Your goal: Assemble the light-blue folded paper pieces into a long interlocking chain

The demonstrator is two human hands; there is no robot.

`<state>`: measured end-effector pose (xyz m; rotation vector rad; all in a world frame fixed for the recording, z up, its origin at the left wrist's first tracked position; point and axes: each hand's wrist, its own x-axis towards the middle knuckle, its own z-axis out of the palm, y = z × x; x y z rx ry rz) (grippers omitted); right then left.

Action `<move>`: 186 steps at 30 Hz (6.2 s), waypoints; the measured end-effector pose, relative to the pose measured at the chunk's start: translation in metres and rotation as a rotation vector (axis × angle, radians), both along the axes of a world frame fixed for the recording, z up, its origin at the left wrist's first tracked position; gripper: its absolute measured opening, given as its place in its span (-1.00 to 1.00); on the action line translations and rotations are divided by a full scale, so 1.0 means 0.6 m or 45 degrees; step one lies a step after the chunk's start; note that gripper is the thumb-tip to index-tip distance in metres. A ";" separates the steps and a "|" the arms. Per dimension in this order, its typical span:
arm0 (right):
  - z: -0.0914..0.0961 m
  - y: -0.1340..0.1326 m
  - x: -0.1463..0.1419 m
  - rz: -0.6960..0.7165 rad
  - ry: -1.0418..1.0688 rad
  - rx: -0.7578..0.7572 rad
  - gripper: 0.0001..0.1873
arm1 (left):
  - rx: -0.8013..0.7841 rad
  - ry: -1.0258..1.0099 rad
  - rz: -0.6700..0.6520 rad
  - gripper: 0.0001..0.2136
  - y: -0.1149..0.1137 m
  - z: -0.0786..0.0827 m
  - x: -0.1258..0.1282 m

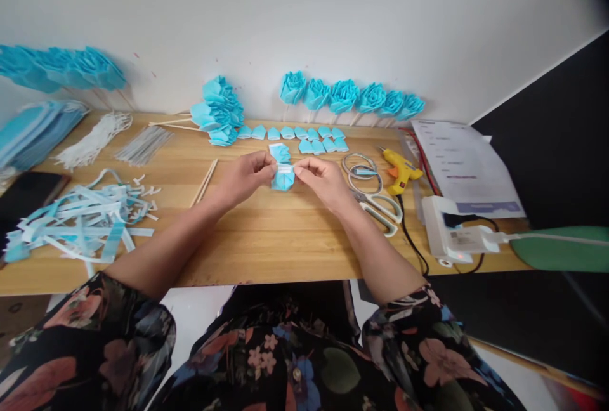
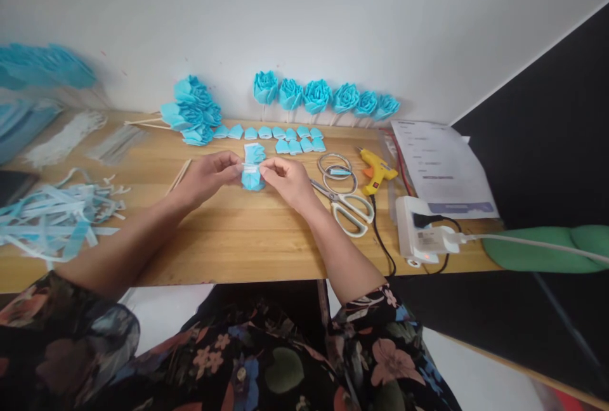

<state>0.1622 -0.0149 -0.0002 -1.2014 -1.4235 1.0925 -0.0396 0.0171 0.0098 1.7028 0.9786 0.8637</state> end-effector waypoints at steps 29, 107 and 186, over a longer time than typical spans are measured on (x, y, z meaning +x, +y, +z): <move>0.007 -0.015 -0.016 -0.049 -0.169 0.164 -0.83 | 0.351 0.241 0.176 -0.82 -0.037 0.005 0.018; -0.008 0.010 -0.001 -0.171 0.009 0.161 -0.76 | 0.378 0.010 0.286 -0.82 -0.023 0.021 0.025; 0.000 0.006 -0.006 -0.132 0.257 -0.023 -0.77 | 0.040 -0.166 0.297 -0.76 -0.019 0.018 0.025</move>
